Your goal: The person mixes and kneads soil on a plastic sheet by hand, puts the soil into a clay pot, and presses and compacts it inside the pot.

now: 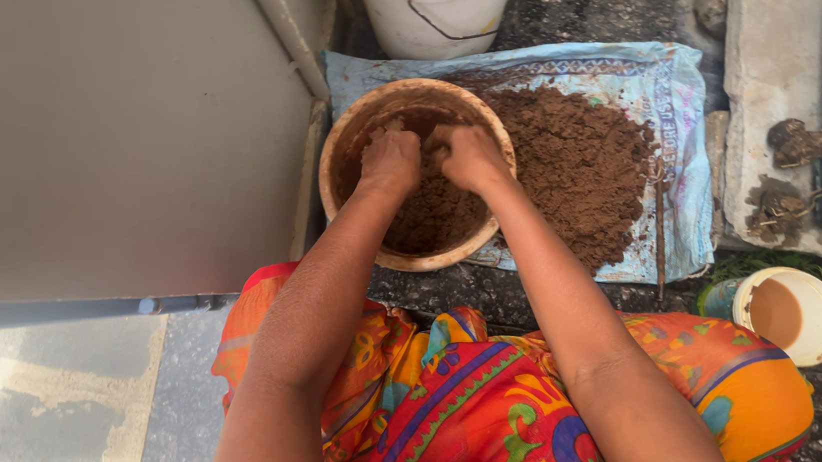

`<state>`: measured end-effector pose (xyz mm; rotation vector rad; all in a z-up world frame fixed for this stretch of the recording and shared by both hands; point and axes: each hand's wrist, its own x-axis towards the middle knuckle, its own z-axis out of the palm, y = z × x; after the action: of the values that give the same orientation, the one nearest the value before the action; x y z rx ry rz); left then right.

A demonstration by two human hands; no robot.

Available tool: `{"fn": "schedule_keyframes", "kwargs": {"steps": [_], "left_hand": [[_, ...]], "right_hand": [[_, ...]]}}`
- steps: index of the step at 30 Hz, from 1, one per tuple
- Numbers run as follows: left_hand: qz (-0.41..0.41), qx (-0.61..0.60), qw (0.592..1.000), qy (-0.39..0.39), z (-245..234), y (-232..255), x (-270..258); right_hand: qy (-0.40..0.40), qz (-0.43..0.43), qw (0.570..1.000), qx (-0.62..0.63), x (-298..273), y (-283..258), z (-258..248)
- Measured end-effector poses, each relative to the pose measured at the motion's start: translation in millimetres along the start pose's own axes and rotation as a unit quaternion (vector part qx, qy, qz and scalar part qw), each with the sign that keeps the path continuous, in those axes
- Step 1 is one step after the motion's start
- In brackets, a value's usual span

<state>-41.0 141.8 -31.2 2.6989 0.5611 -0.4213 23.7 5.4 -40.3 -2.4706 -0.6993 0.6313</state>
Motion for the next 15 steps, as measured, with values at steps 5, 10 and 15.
{"fn": "schedule_keyframes", "kwargs": {"steps": [5,10,15], "left_hand": [[0.118,-0.027,0.983,0.139,28,17,2],[0.099,0.004,0.994,0.048,48,43,0],[0.132,-0.036,0.986,0.096,42,83,-4]], "right_hand": [[0.164,0.154,0.946,0.235,3,65,-74],[0.281,0.355,0.848,0.274,-24,216,-80],[0.178,0.485,0.804,0.294,-72,240,-15]]}}
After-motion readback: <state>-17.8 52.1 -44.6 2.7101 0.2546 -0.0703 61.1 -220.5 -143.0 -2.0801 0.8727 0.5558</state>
